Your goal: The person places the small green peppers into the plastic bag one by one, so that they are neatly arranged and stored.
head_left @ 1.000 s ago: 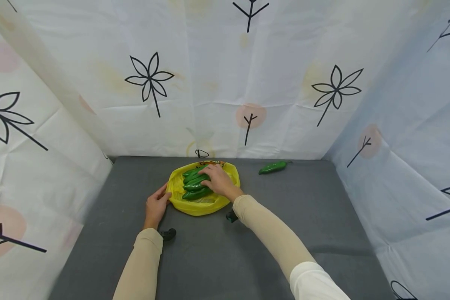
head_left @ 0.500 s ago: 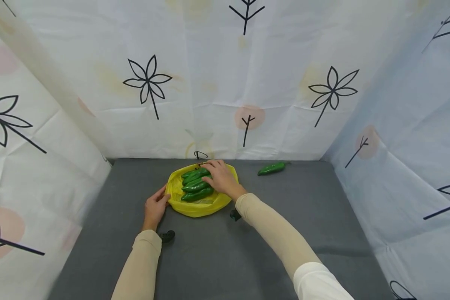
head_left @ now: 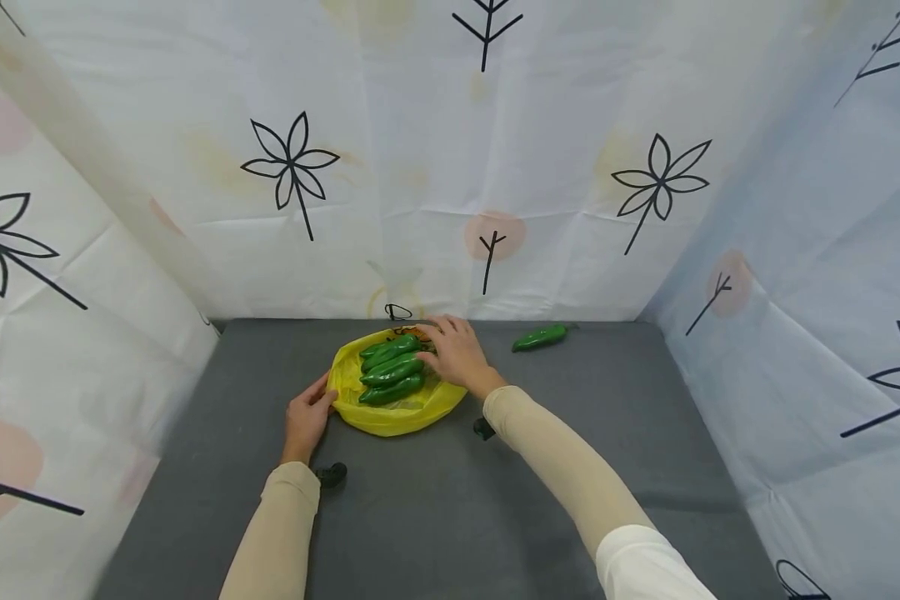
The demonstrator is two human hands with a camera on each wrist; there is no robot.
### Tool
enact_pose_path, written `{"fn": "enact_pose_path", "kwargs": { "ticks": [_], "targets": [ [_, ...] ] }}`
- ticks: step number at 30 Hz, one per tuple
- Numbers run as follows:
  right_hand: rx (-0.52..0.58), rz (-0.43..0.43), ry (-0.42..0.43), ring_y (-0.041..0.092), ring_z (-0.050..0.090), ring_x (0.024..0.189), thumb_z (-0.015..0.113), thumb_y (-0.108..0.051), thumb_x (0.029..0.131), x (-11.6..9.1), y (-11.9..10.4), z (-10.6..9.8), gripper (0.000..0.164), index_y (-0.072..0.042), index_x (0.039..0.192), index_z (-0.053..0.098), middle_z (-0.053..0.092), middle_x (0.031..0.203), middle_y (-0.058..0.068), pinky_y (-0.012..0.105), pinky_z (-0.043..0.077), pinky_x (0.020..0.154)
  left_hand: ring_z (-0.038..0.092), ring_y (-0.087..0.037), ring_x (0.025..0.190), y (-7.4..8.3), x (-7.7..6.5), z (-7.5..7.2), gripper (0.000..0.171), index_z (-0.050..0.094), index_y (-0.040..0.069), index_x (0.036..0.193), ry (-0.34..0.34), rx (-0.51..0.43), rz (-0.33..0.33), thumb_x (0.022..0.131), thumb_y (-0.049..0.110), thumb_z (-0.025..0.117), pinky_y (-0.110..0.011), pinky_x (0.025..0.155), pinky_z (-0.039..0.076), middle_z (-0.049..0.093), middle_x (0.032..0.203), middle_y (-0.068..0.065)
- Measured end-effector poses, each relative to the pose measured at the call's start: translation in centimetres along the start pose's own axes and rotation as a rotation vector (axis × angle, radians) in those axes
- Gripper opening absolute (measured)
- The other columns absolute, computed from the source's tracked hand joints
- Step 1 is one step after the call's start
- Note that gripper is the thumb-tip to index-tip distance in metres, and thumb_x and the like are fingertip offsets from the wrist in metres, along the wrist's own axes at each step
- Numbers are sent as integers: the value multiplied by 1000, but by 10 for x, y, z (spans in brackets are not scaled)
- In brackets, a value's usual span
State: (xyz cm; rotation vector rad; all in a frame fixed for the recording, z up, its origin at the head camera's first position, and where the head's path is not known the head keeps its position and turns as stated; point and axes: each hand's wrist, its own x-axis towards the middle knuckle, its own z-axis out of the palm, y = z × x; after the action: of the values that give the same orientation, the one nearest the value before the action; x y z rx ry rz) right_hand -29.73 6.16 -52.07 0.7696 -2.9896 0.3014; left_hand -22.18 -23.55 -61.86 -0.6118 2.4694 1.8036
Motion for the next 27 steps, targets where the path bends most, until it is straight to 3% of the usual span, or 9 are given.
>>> {"fn": "enact_pose_path", "kwargs": {
  "ticks": [14, 27],
  "targets": [
    [-22, 183, -86, 34, 20, 157, 48, -68, 98, -2, 19, 4, 71, -39, 161, 30, 22, 170, -2, 63, 16, 127, 60, -21, 125, -1, 1, -1, 49, 52, 35, 150, -6, -5, -12, 102, 39, 62, -7, 78, 51, 61, 146, -5],
    [44, 296, -113, 44, 5, 159, 40, -75, 97, -6, 42, 12, 80, -38, 164, 18, 8, 174, 4, 69, -1, 125, 59, -21, 129, 0, 2, -2, 49, 51, 35, 150, -9, -3, -10, 102, 36, 61, -8, 80, 52, 57, 151, -3]
  ]
}}
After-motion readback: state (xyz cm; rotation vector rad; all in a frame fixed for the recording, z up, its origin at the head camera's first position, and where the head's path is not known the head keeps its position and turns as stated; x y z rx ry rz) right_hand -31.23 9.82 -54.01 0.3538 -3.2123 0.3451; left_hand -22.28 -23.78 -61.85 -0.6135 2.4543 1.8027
